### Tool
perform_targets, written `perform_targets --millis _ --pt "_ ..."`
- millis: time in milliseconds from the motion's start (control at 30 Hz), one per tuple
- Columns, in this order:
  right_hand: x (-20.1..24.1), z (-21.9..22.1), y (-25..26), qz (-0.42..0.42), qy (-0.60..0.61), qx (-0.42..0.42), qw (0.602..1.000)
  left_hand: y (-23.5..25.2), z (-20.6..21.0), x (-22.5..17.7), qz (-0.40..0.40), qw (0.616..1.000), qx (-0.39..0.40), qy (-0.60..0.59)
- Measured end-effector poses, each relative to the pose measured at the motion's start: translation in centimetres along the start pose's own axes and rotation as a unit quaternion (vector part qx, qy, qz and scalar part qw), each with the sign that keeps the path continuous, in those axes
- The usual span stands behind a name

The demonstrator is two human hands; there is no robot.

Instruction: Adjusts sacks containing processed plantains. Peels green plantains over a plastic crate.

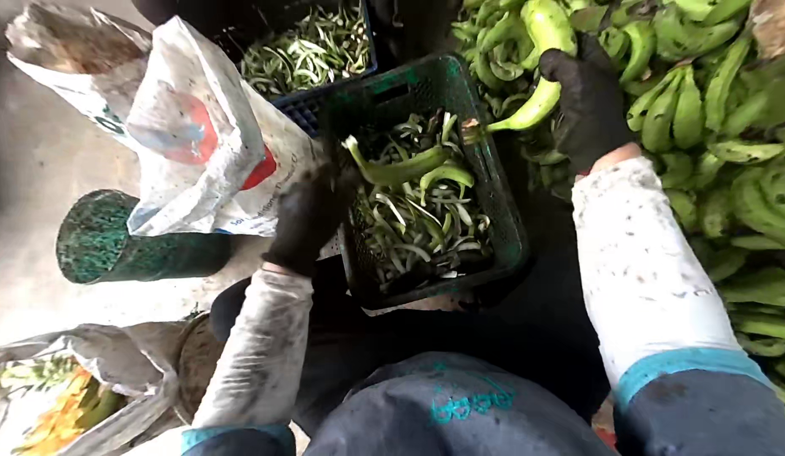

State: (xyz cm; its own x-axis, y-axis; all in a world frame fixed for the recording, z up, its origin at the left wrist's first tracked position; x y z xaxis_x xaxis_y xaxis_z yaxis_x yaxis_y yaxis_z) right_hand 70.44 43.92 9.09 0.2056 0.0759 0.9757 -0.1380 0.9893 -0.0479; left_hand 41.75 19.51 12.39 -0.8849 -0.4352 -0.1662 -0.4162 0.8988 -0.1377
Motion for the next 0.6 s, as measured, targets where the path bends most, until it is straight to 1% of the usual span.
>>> perform_targets --millis 33,67,100,133,200,233,267,333,367,467,533,600 --pt "0.5 -0.4 -0.4 0.001 0.068 0.003 0.998 0.4 2.6 0.6 -0.018 0.999 0.039 0.033" --pt "1.0 -0.8 -0.6 0.005 0.150 0.014 0.989 0.2 5.7 0.8 -0.006 0.997 0.064 0.042" --pt "1.3 -1.2 -0.9 0.014 0.222 0.028 0.975 -0.7 8.8 0.5 0.019 0.994 0.105 0.034" --pt "1.4 -1.4 -1.3 0.033 0.258 0.034 0.965 -1.9 11.8 -0.4 0.050 0.984 0.169 0.033" --pt "0.8 -1.3 -1.9 0.072 0.230 0.028 0.970 -3.9 17.3 -1.8 0.080 0.942 0.316 0.079" --pt "0.2 -1.1 -2.2 0.091 0.203 0.018 0.975 -4.2 20.1 -1.7 0.081 0.922 0.363 0.109" --pt "-0.5 -0.9 -2.4 0.100 0.183 0.005 0.978 -4.2 22.4 -1.4 0.076 0.909 0.388 0.130" --pt "-1.6 0.0 -2.6 0.106 0.194 0.007 0.975 -4.0 25.6 -0.7 0.079 0.906 0.388 0.152" --pt "-2.0 0.4 -2.6 0.110 0.215 0.012 0.970 -3.9 26.3 -0.9 0.089 0.907 0.380 0.157" --pt "-2.5 1.3 -2.4 0.104 0.274 0.019 0.956 -3.4 24.9 -3.7 0.119 0.917 0.348 0.156" --pt "-2.6 1.6 -2.3 0.081 0.291 0.034 0.953 -3.1 24.6 -4.2 0.130 0.925 0.328 0.139" --pt "-2.5 1.6 -2.4 0.069 0.297 0.027 0.952 -3.0 23.7 -4.5 0.137 0.928 0.320 0.133"
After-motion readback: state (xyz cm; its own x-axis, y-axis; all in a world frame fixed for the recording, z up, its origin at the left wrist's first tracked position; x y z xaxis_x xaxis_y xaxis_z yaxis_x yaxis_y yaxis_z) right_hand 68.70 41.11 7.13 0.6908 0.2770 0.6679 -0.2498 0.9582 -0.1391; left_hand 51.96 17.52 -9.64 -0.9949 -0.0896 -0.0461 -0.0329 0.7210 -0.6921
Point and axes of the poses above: each hand's wrist, its own y-axis towards the middle knuckle, its own z-axis out of the palm, x = y × z, the point moved 7 cm from there along y, towards the middle knuckle, and after that the axes turned 10 degrees about y, right-handed, at the moved point
